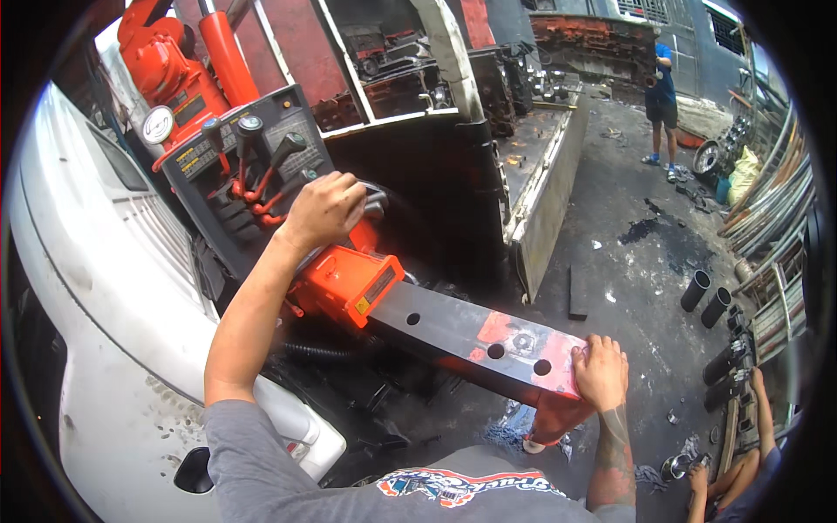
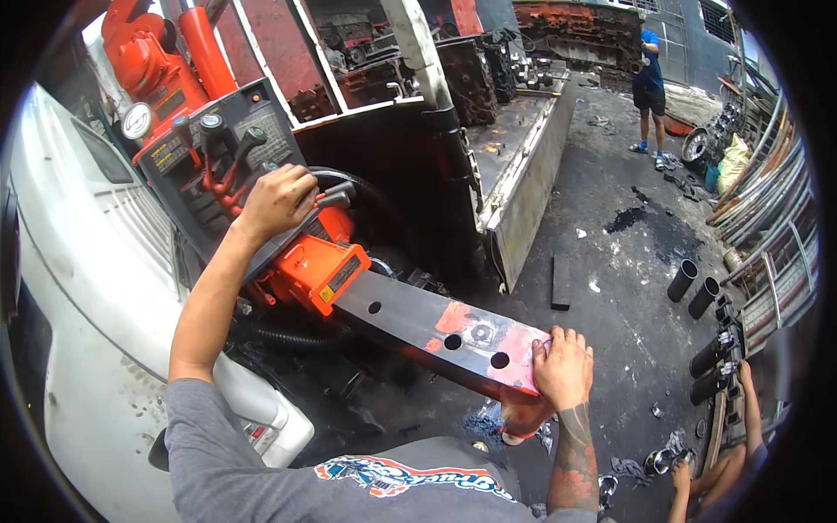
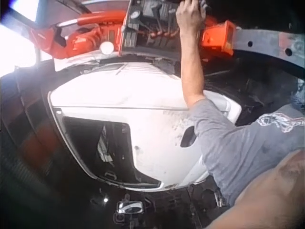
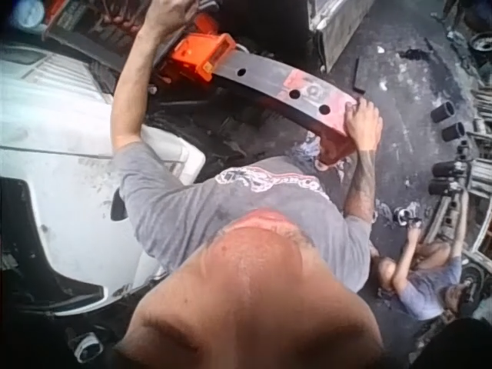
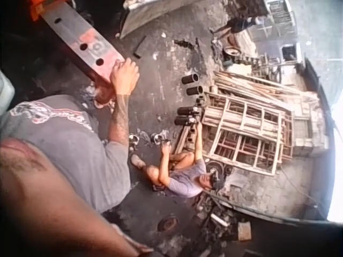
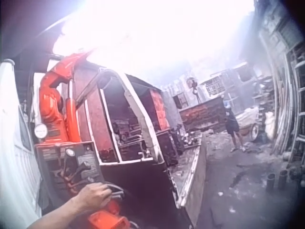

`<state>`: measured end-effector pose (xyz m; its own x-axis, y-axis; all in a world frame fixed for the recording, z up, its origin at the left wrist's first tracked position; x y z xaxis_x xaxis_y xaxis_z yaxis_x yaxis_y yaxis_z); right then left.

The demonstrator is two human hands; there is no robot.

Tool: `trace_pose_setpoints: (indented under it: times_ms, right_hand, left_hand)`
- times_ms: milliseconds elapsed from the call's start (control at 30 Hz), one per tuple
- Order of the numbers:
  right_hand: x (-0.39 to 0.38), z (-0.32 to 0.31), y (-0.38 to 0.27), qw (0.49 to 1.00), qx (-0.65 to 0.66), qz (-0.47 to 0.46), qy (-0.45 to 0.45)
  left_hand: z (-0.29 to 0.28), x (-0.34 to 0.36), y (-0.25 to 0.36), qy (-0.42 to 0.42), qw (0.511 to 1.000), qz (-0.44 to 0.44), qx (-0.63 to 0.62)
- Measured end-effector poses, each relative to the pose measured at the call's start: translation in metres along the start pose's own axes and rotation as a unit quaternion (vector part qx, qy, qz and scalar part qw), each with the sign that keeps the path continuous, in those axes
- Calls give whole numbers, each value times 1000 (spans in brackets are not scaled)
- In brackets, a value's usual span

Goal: Operating the hydraulic control levers on a truck-mounted crane to move engine blocks.

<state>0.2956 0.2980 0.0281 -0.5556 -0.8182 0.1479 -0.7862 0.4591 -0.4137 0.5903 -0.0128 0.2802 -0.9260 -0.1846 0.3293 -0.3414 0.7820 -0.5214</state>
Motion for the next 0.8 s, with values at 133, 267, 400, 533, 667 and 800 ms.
trace_pose_setpoints:
  times_ms: [133,267,400,533,667,800]
  right_hand:
    - [-1,0,1,1000,-22,-11,-6]
    - [0,-1,2,1000,-12,-1,-13]
    - [-1,-3,0,1000,-12,-1,-11]
    - [-1,-3,2,1000,-5,-7,-12]
    - [-1,0,4,1000,-14,-15,-3]
    - [-1,1,4,1000,-16,-14,5]
  left_hand:
    - [63,5,-19,-71,994,-52,66]
    - [89,18,-44,-40,991,-117,46]
    - [102,30,-57,-15,988,-147,45]
    - [119,46,-69,-41,977,-196,67]
    - [127,56,-76,-48,972,-218,74]
    - [132,58,-79,-69,964,-241,84]
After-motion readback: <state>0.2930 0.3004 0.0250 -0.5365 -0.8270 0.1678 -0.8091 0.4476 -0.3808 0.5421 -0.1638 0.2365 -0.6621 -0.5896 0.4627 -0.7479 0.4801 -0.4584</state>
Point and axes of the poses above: each hand's wrist, its own x-axis towards the middle knuckle, its own z-axis out of the palm, y = z × x, the point moved 4 cm from there along x, towards the middle knuckle, and after that the axes turned 9 degrees about -y, right-handed, at the moved point
